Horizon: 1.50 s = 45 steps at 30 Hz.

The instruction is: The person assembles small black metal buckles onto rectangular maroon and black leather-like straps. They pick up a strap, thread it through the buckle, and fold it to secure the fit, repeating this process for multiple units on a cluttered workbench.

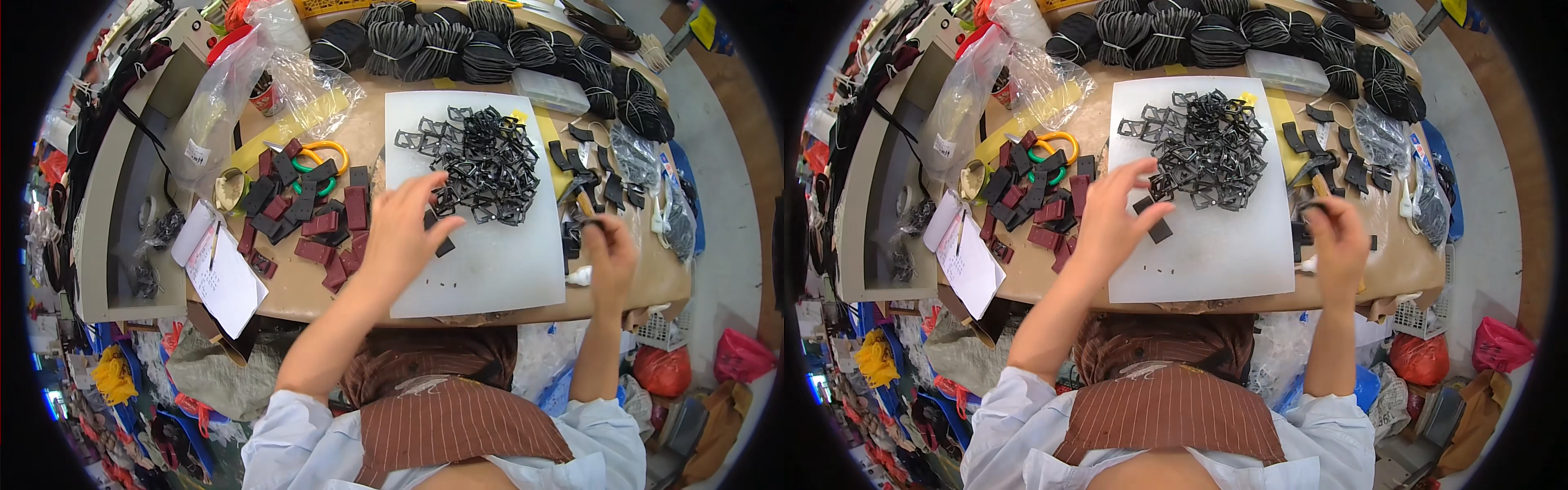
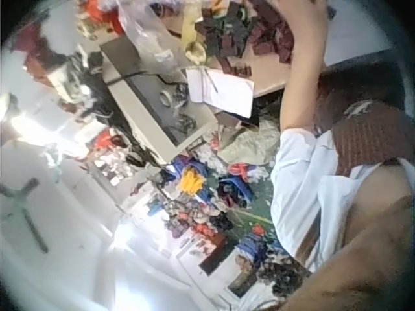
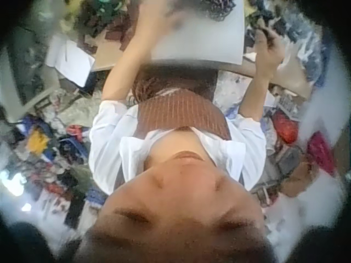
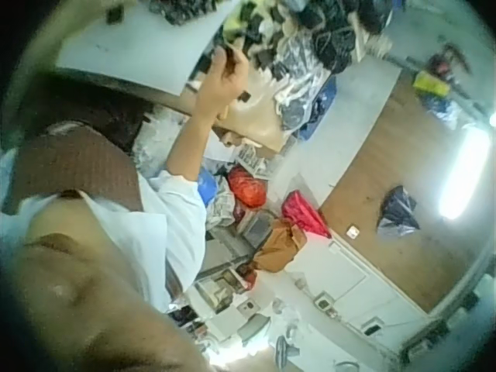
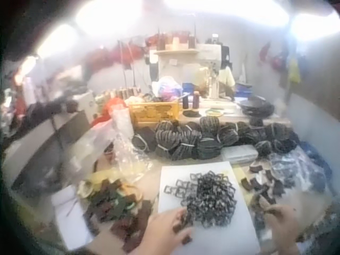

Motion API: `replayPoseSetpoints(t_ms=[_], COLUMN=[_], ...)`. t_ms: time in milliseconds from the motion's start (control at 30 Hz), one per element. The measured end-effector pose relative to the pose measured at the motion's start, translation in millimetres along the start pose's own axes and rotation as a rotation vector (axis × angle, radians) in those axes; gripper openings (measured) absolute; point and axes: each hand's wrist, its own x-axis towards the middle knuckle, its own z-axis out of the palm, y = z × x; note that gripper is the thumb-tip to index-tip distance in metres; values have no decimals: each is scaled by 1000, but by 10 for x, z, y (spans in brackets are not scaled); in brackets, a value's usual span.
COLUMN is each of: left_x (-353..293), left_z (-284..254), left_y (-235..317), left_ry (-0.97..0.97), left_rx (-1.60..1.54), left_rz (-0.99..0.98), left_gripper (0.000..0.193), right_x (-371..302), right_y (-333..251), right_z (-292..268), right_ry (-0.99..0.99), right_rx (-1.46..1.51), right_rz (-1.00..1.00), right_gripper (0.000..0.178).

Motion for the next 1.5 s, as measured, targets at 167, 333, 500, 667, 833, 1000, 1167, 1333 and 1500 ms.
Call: replayPoseSetpoints(t_ms=[167,333,500,667,833,1000,1167,1333,1500], left_x=[103,8,-91,-450,-607,-697,-740,-868,-1021], left_z=[138,173,-185,-386,-517,-529,-493,-320,-159], left_y=[-219,-341,61,373,414,477,485,437,341], left_ry=[-76,197,45,-336,-405,-405,-445,-232,-81], left_rx=[157,22,-547,-1054,-1094,-958,-866,-977,-1302], left_rz=[-6,56,-332,-606,-643,-604,-657,-649,-785], left_gripper=[31,20,18,19,19,17,17,32,45], right_x=[156,-6,-100,-209,-273,-358,-427,-630,-851], right_y=[66,-80,-409,-636,-684,-732,-739,-524,-430], right_z=[-97,211,529,749,762,734,759,883,982], right_ry=[158,-65,-300,-673,-856,-810,-776,-544,-434], right_rx=[-354,-306,-118,106,189,60,14,21,61], right_rz=[-229,-291,-439,-554,-575,-773,-895,-895,-669], right_gripper=[35,32,34,36,38,36,25,20,28])
